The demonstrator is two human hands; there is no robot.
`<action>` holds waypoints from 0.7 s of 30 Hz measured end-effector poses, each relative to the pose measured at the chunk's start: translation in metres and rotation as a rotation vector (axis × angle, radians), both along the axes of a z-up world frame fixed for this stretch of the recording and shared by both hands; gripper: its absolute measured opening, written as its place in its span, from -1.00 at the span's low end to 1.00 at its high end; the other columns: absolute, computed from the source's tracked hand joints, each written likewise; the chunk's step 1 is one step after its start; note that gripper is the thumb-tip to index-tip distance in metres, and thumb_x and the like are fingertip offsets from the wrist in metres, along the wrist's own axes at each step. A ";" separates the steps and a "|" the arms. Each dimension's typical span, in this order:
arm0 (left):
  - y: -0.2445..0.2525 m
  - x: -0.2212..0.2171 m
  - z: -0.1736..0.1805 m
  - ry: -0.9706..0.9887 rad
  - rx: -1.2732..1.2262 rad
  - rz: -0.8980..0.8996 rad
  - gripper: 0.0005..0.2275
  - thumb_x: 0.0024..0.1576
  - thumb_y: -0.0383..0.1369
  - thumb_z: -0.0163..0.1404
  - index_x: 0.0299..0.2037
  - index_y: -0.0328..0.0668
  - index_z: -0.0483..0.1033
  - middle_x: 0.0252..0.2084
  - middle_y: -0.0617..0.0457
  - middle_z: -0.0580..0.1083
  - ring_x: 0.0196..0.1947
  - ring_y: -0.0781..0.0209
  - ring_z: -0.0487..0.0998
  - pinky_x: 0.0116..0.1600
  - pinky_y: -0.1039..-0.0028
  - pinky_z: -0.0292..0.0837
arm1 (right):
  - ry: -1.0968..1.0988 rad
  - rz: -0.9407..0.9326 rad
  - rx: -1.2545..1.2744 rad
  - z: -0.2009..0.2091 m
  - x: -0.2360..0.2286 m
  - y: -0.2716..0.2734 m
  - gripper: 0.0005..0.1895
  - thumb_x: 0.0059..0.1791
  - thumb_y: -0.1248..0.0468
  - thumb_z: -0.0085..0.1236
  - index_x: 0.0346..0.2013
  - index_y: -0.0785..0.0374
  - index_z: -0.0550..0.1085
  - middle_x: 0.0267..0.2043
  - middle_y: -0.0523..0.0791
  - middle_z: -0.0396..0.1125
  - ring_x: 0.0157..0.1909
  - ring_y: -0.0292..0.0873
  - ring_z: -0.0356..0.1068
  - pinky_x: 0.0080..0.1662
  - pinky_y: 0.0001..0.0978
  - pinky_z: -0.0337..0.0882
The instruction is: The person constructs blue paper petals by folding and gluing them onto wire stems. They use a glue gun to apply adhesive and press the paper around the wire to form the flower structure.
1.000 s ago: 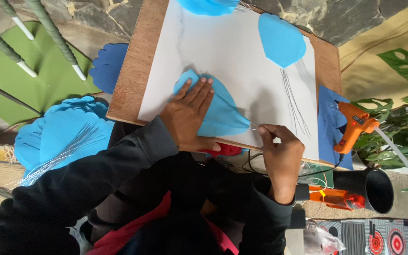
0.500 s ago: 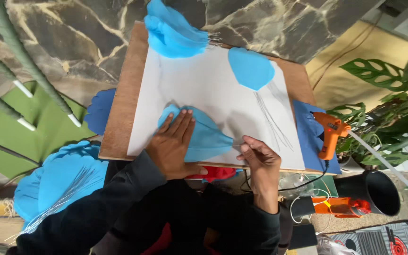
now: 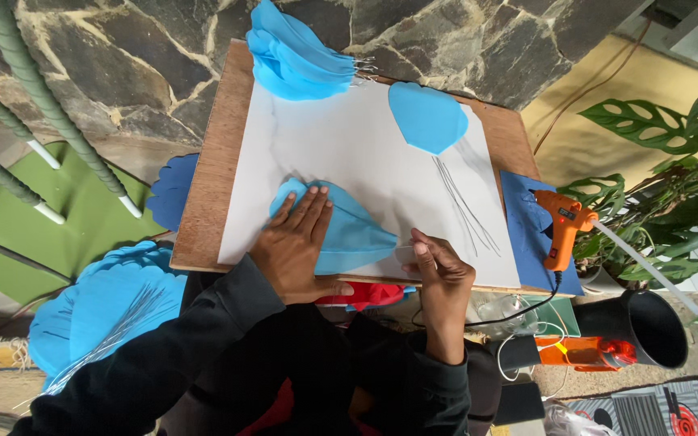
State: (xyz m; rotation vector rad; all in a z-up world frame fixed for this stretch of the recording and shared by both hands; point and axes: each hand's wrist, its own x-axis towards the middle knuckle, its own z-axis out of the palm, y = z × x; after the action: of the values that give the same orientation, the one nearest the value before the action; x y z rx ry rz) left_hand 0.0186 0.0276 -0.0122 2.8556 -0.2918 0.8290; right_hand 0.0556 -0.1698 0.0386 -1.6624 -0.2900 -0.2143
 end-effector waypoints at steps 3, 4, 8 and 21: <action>0.000 0.000 -0.001 0.018 -0.024 -0.013 0.05 -0.33 0.46 -0.27 0.12 -0.44 0.14 0.21 -0.26 0.10 0.25 -0.11 0.04 0.29 0.11 -0.20 | 0.001 -0.002 0.004 -0.003 0.000 0.001 -0.85 -0.09 0.39 -0.01 -0.30 0.41 0.47 -0.34 0.05 0.36 -0.39 -0.24 0.29 -0.40 -0.39 0.46; 0.000 -0.001 0.002 0.022 -0.025 -0.013 0.05 -0.33 0.46 -0.27 0.12 -0.44 0.14 0.21 -0.26 0.10 0.25 -0.11 0.04 0.29 0.11 -0.20 | 0.005 -0.002 0.003 -0.003 0.000 0.001 -0.85 -0.09 0.39 -0.01 -0.30 0.41 0.47 -0.34 0.05 0.36 -0.39 -0.24 0.29 -0.40 -0.39 0.46; 0.002 -0.002 0.006 0.037 -0.020 -0.031 0.05 -0.32 0.46 -0.28 0.11 -0.47 0.14 0.20 -0.29 0.11 0.24 -0.14 0.06 0.27 0.09 -0.16 | -0.010 -0.031 0.019 -0.001 -0.003 0.004 -0.83 -0.09 0.40 -0.01 -0.25 0.42 0.45 -0.37 0.04 0.36 -0.46 -0.29 0.27 -0.41 -0.40 0.46; 0.001 -0.005 0.009 0.019 -0.019 -0.028 0.04 -0.32 0.44 -0.26 0.11 -0.47 0.17 0.20 -0.28 0.13 0.23 -0.13 0.08 0.27 0.10 -0.13 | -0.078 -0.046 0.099 -0.027 0.003 0.000 -0.75 -0.12 0.40 0.06 -0.17 0.43 0.40 -0.35 0.05 0.36 -0.50 -0.26 0.31 -0.37 -0.43 0.39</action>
State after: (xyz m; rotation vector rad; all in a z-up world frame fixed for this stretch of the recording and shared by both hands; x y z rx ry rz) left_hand 0.0139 0.0285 -0.0036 2.8337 -0.3192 0.7942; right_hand 0.0585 -0.1700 0.0116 -1.5659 -0.2956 -0.3234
